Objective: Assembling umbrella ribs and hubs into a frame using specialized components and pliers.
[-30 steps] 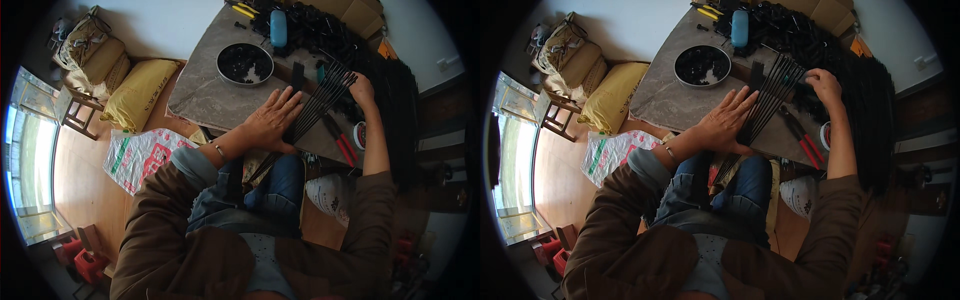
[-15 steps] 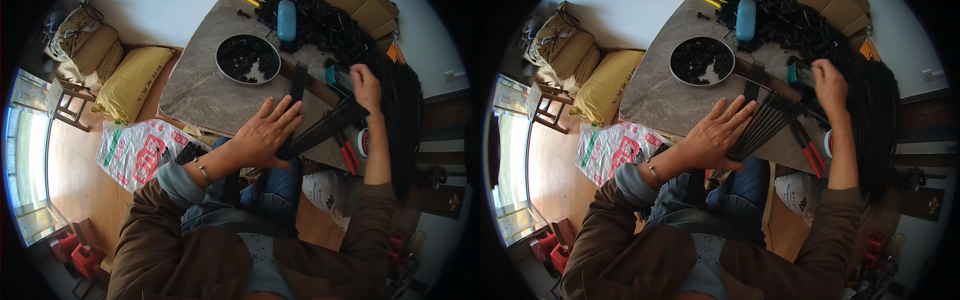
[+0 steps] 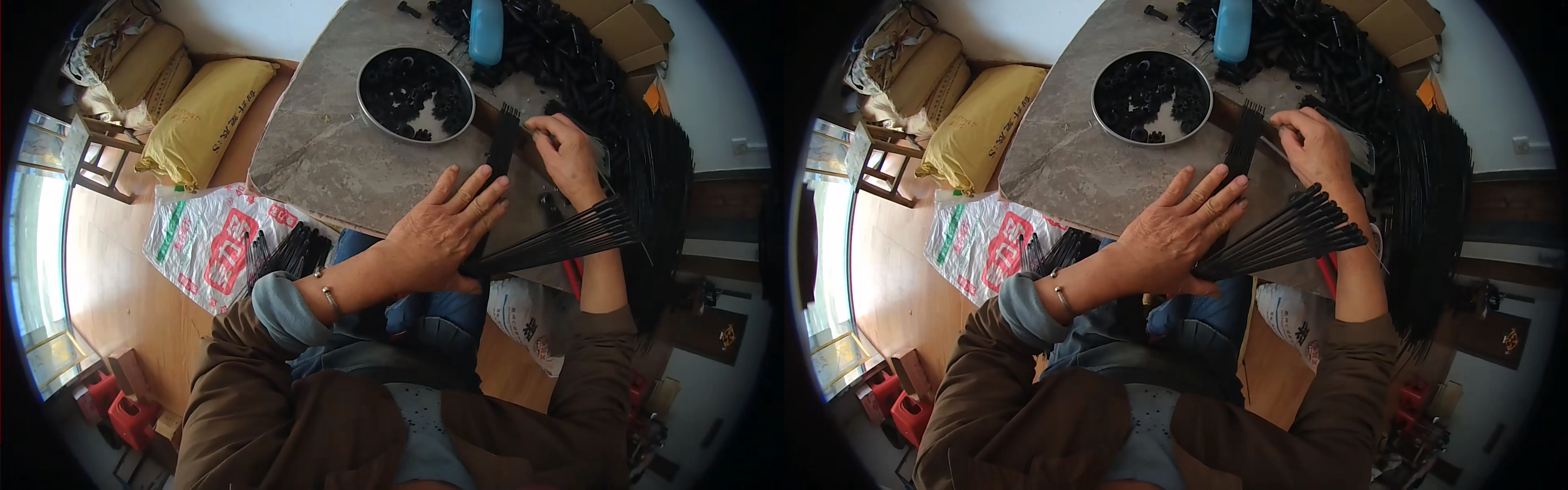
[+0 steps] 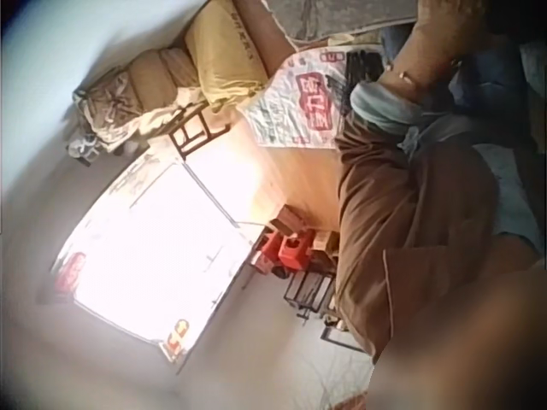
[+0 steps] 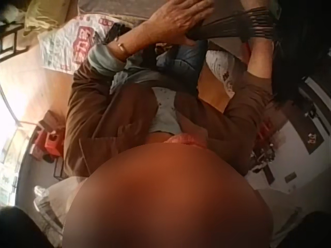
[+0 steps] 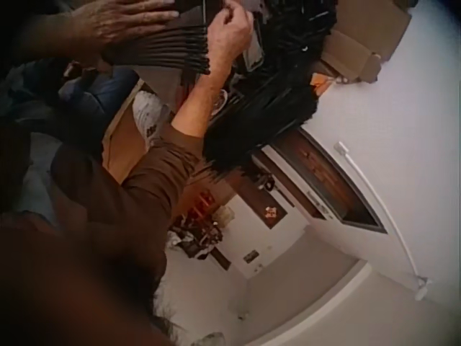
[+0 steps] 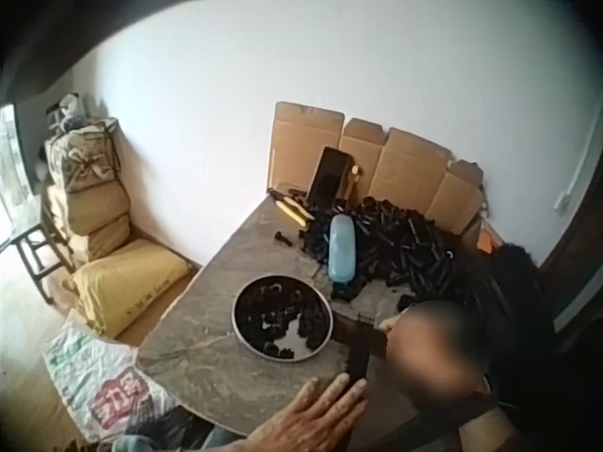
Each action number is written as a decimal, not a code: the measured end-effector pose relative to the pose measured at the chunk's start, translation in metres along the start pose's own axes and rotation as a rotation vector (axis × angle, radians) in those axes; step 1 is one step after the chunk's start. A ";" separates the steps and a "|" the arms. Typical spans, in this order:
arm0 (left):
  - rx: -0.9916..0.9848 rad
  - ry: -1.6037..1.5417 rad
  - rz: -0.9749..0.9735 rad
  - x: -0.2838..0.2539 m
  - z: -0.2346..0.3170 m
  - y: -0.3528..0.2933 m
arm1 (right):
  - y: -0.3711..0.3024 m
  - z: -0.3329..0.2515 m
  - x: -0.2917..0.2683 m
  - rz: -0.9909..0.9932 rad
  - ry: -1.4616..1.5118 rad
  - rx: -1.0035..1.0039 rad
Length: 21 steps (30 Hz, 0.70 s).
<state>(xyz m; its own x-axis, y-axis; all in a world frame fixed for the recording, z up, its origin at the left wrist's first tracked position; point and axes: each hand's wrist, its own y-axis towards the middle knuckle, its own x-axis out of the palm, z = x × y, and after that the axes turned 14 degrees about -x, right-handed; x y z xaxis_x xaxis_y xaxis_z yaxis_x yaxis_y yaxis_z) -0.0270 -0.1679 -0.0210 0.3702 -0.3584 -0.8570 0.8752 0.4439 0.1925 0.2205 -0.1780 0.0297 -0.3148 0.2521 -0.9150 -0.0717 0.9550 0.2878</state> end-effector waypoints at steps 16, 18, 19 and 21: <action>-0.002 0.015 -0.019 -0.001 -0.004 0.005 | -0.006 0.012 0.000 0.020 0.002 -0.091; 0.003 0.012 -0.009 0.000 -0.005 0.005 | -0.004 0.010 0.000 0.019 -0.013 -0.071; 0.007 0.009 0.000 0.000 -0.006 0.005 | -0.003 0.010 0.000 0.018 -0.028 -0.051; 0.007 0.012 -0.006 0.000 -0.005 0.006 | -0.005 0.011 0.001 0.022 -0.023 -0.051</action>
<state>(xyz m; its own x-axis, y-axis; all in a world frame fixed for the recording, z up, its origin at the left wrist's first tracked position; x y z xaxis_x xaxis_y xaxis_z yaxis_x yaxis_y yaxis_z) -0.0232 -0.1609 -0.0224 0.3612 -0.3510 -0.8639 0.8796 0.4358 0.1907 0.2310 -0.1808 0.0244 -0.2953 0.2774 -0.9143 -0.1134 0.9400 0.3218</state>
